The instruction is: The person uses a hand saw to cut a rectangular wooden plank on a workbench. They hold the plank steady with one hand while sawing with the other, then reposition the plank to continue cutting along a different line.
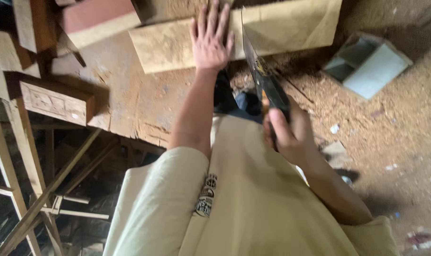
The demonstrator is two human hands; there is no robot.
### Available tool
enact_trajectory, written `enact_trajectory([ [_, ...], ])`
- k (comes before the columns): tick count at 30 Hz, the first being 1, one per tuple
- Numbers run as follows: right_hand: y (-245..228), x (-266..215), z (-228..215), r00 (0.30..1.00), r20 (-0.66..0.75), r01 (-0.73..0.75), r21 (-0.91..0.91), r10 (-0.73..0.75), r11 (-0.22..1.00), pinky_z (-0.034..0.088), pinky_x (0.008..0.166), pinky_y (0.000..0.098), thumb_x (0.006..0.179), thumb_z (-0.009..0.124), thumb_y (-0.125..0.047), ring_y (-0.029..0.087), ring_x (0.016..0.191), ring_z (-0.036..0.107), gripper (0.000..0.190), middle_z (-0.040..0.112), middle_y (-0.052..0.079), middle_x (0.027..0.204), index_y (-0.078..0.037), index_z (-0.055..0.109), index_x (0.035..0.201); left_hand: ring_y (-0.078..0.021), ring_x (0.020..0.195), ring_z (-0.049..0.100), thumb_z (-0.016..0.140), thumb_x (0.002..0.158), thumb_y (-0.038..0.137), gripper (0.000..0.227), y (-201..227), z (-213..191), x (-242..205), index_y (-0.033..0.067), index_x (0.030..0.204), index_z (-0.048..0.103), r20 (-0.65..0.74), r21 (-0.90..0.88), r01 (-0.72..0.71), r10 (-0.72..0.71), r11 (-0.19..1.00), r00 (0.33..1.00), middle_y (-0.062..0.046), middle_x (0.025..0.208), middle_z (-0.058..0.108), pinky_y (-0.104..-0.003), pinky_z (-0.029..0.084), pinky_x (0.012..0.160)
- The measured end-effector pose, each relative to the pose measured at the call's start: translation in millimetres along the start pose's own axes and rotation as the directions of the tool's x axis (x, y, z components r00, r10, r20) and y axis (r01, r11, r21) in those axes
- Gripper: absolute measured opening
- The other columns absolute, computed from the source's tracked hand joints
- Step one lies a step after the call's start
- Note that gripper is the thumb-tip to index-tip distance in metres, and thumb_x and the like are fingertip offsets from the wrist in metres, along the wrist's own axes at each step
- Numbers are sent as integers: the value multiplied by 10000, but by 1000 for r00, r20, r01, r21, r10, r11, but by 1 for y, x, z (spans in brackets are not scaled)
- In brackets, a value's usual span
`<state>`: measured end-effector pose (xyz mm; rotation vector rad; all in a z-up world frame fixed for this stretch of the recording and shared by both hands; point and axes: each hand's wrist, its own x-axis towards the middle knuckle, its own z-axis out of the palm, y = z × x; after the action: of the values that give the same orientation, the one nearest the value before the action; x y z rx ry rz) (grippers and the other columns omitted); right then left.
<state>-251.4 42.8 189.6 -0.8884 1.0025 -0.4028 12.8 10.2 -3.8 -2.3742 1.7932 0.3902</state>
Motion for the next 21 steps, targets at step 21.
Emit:
enact_trajectory([
  [21, 22, 58, 12, 991, -62, 116, -103, -122, 988, 452, 496, 257, 1109, 475, -241, 84, 533, 529, 249, 554, 3, 715, -17, 538, 1198, -265, 1601, 119, 340, 1093, 538, 623, 3, -18, 11, 314, 1655, 194, 115, 6, -2, 1, 1000, 993, -4, 1731, 142, -516, 79, 1294],
])
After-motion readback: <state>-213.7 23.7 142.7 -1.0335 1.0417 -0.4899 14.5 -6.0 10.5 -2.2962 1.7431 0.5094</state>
